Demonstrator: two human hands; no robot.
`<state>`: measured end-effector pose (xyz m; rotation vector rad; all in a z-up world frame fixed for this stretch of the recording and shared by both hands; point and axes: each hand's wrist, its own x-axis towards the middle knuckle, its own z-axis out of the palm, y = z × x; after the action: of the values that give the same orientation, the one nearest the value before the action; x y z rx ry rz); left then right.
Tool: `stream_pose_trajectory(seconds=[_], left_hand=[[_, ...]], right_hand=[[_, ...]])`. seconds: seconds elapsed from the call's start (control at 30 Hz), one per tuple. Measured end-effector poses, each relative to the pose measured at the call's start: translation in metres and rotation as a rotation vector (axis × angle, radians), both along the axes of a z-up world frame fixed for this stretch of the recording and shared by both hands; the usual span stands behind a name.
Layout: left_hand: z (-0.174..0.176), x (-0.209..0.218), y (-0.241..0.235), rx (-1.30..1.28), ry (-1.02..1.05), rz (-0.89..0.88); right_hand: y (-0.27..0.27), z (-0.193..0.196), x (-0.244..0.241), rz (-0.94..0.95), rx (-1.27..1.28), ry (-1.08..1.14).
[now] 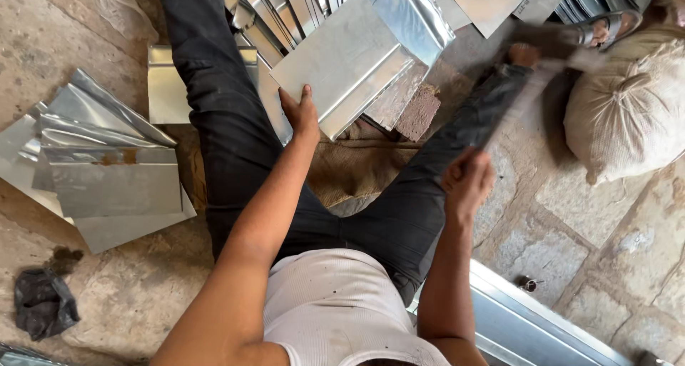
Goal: The person uses a hammer to flatten and straighten multiple thin metal sheets on a stone floor, handling them one at a time and placing them into stacks.
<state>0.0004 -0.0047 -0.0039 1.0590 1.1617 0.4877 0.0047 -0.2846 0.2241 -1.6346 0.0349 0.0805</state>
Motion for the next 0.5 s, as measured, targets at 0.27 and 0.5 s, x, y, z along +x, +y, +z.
stream_pose_trajectory(seconds=[0.27, 0.5], left_hand=[[0.001, 0.003, 0.001, -0.019, 0.011, 0.007], [-0.035, 0.012, 0.001, -0.011, -0.298, 0.097]], right_hand=[[-0.013, -0.097, -0.006, 0.073, -0.035, -0.323], [-0.046, -0.088, 0.017, 0.442, -1.041, -0.633]])
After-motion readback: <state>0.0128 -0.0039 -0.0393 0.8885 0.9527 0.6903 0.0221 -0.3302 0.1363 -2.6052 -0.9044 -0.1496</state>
